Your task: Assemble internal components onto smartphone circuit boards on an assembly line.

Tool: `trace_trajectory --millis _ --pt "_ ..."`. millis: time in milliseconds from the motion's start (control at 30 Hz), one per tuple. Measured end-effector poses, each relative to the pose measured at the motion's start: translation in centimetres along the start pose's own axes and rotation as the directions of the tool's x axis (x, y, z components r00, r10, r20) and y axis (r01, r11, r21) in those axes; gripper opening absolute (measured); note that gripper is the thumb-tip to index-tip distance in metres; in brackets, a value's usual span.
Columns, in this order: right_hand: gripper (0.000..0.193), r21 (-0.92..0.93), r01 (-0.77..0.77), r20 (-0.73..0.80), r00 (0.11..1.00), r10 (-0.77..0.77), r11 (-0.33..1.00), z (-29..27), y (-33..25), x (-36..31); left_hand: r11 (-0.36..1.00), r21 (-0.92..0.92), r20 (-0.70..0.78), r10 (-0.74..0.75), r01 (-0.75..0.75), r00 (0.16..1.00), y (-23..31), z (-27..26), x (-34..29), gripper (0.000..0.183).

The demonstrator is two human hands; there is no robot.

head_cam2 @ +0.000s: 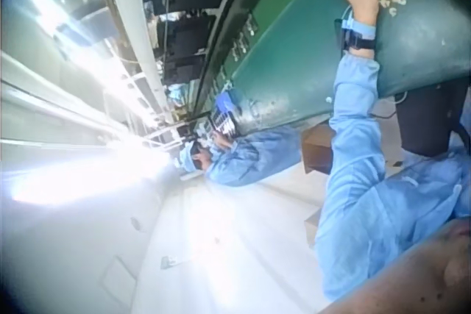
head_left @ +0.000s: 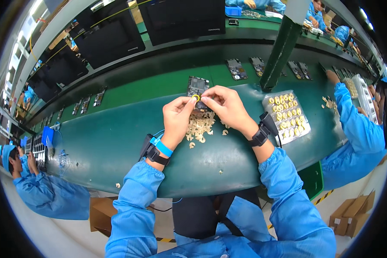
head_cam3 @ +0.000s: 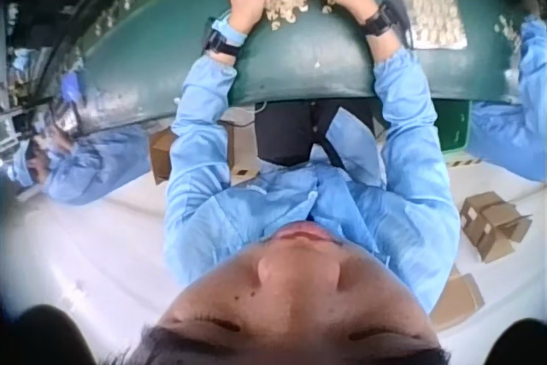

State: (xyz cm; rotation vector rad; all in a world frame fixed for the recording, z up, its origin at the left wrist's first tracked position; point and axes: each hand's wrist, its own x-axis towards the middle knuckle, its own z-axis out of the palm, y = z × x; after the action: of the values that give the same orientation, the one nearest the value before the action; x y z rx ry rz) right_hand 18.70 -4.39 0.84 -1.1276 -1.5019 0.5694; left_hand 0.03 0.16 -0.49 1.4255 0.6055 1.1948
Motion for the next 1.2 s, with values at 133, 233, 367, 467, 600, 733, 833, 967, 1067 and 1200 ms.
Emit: trace_trajectory --millis 133,233,367,467,600,733,833,967,1067,1200 --pt "0.017 -0.006 0.013 0.058 0.998 -0.012 1.000 0.4 0.8 -0.4 0.998 0.035 0.057 0.055 -0.057 0.997 -0.2 -0.1 0.1 0.015" --pt "0.017 0.117 -0.003 -0.015 1.000 0.005 0.993 0.7 1.2 -0.4 0.994 0.082 0.079 0.062 -0.068 0.995 -0.4 -0.4 0.0 0.015" --pt "0.017 0.005 0.009 0.057 0.998 -0.010 1.000 0.3 -0.2 -0.4 0.990 0.118 0.055 0.072 -0.079 0.996 -0.2 -0.4 -0.3 0.015" --pt "0.017 -0.033 0.045 0.062 0.997 -0.043 0.998 0.1 -0.8 -0.3 0.996 0.074 0.067 0.046 -0.051 0.997 -0.2 -0.4 -0.2 0.016" --pt "0.015 0.016 0.053 0.056 0.997 -0.053 0.998 0.3 0.0 -0.4 0.990 0.128 0.070 0.050 -0.059 0.996 0.2 -0.4 -0.7 0.016" --pt "0.013 0.015 0.082 0.043 0.996 -0.083 0.996 -0.1 -0.4 -0.4 0.993 0.112 0.080 0.024 -0.033 0.997 0.0 -0.6 -0.5 0.016" --pt "0.011 -0.026 0.110 0.043 0.993 -0.109 0.994 0.0 -0.3 -0.4 0.993 0.114 0.055 0.028 -0.035 0.998 -0.1 -0.3 -0.7 0.016" --pt "0.009 -0.058 0.197 0.025 0.980 -0.196 0.979 0.3 -0.6 -0.3 0.981 0.132 0.030 0.141 -0.144 0.990 0.1 -0.3 -0.7 0.016" --pt "0.010 -0.037 0.181 0.016 0.983 -0.180 0.983 0.4 -0.1 -0.4 0.966 0.198 0.082 0.155 -0.168 0.985 0.2 -0.1 -0.7 0.018" --pt "0.011 -0.020 0.201 -0.013 0.979 -0.201 0.979 0.6 -0.2 -0.4 0.983 0.130 0.088 0.115 -0.126 0.989 0.2 0.3 -0.9 0.020"
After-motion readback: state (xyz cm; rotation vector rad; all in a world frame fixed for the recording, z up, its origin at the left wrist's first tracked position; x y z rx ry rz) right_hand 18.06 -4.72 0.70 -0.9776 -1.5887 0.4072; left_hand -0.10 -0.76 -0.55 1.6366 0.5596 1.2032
